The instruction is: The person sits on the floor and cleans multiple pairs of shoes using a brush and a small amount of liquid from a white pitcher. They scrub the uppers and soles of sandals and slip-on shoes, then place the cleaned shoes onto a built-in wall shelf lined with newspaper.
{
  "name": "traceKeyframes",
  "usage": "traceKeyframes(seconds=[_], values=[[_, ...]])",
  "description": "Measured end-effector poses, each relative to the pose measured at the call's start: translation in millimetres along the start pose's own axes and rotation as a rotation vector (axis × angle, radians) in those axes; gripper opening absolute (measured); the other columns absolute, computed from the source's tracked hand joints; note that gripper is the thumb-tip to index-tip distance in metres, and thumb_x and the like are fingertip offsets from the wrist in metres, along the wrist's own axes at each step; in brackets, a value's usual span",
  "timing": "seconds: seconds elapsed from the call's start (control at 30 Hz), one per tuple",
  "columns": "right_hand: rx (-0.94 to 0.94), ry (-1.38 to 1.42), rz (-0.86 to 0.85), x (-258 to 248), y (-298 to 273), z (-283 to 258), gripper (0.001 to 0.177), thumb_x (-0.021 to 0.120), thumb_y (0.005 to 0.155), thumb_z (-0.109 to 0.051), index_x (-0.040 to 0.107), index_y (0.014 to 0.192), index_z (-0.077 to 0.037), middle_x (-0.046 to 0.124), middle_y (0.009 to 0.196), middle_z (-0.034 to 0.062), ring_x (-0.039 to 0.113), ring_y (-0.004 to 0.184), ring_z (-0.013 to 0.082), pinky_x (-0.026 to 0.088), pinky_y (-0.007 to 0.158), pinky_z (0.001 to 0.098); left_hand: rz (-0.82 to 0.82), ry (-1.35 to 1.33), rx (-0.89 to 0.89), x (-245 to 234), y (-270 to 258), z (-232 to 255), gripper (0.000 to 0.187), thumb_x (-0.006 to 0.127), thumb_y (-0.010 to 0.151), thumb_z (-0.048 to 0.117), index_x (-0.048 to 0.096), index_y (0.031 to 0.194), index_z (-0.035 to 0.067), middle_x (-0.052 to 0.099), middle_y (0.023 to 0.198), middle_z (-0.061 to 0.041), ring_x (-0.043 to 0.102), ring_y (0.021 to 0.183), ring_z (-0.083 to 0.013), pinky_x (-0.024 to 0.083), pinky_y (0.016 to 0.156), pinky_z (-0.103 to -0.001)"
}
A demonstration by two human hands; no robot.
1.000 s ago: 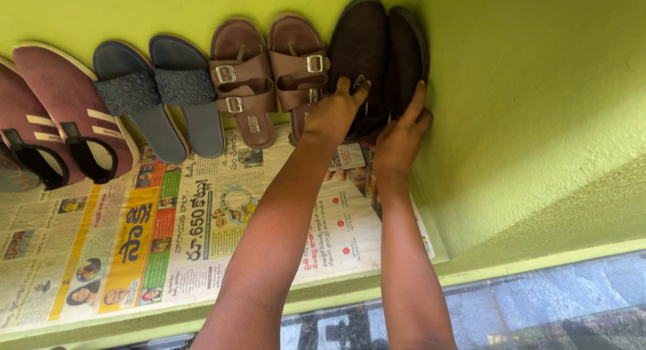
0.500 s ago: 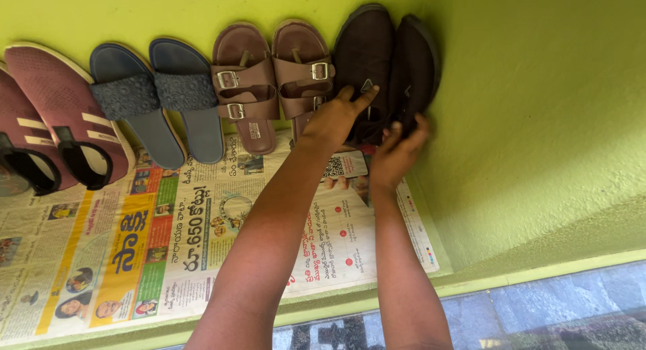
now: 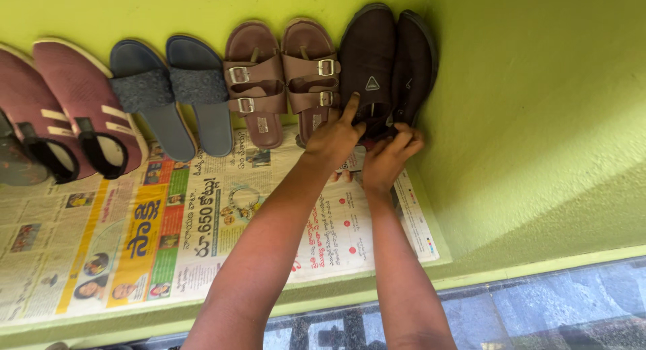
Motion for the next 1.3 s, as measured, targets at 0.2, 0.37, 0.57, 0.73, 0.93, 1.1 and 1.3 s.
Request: traceKeyframes(seconds=[0.2,0.37,0.57,0.73,0.93,1.1,1.3], values=[[0.045,-0.094,-0.027,5,-14,19,0.053,0.060,0.099,0.002,0.045,0.149,-0.010,0.033,0.150,0.0286,0.043,0.137,0.0484,0.042,0.113,0.0552,-0.116,0.054,0.002,-24,-52,9,0.064,0.076,0.070,0.000,0.064,0.131,0.016,0.005,0.171,-0.008,0.038,0.143,-0.0335,0.049,0.108,-0.042],[-0.052,0.021,-0.207,16,-9,38,0.090,0.062,0.076,0.007,0.031,0.160,-0.003,0.010,0.159,0.0439,0.019,0.146,0.0597,0.030,0.119,0.0563,0.082,0.044,0.092,-44,-123,-2,0.032,0.066,0.092,0.009,0.070,0.123,0.015,0.013,0.167,-0.010,0.037,0.142,-0.0381,0.043,0.113,-0.050],[0.142,-0.034,-0.252,-19,9,-30,0.073,0.075,0.072,-0.002,0.054,0.140,-0.016,0.021,0.156,0.0381,0.028,0.145,0.0522,0.032,0.119,0.0462,0.077,0.101,0.002,-89,-244,-23,0.054,0.057,0.079,-0.006,0.068,0.126,0.018,0.017,0.168,-0.011,0.039,0.141,-0.0426,0.047,0.102,-0.051],[-0.319,0.209,-0.264,-29,-42,-217,0.059,0.067,0.073,0.006,0.063,0.129,-0.010,0.039,0.149,0.0355,0.039,0.138,0.0525,0.035,0.116,0.0507,0.106,0.052,-0.276,-94,-365,-56,0.034,0.063,0.091,0.008,0.071,0.123,0.019,0.027,0.166,-0.015,0.049,0.136,-0.0379,0.053,0.102,-0.048],[-0.535,0.549,-0.593,-25,-226,-395,0.040,0.057,0.080,0.011,0.070,0.112,-0.009,0.057,0.132,0.0227,0.055,0.130,0.0407,0.045,0.115,0.0467,0.609,-0.211,-0.492,-2,-530,-132,0.042,0.079,0.082,0.020,0.073,0.123,0.014,0.032,0.153,-0.032,0.050,0.125,-0.0490,0.047,0.106,-0.053],[-0.383,0.531,-1.173,8,-446,-389,0.034,0.060,0.079,0.002,0.071,0.109,-0.009,0.063,0.121,0.0212,0.056,0.122,0.0393,0.044,0.104,0.0450,0.812,-0.596,-1.072,121,-667,-177,0.030,0.072,0.089,0.019,0.074,0.117,0.011,0.066,0.128,-0.019,0.070,0.092,-0.0307,0.057,0.088,-0.040],[-0.301,0.064,-1.661,64,-642,-268,0.042,0.078,0.081,-0.037,0.073,0.116,-0.014,0.073,0.117,0.0176,0.069,0.114,0.0346,0.053,0.099,0.0425,1.208,-1.050,-1.484,248,-783,-175,0.022,0.066,0.093,0.014,0.074,0.114,0.010,0.071,0.096,-0.002,0.061,0.068,-0.0118,0.055,0.059,-0.029]])
Point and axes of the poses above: each hand's wrist, its own y-axis towards the middle knuckle, its own x-axis out of the palm, z = x × y, the point moved 3 cm from there along y, towards the middle knuckle
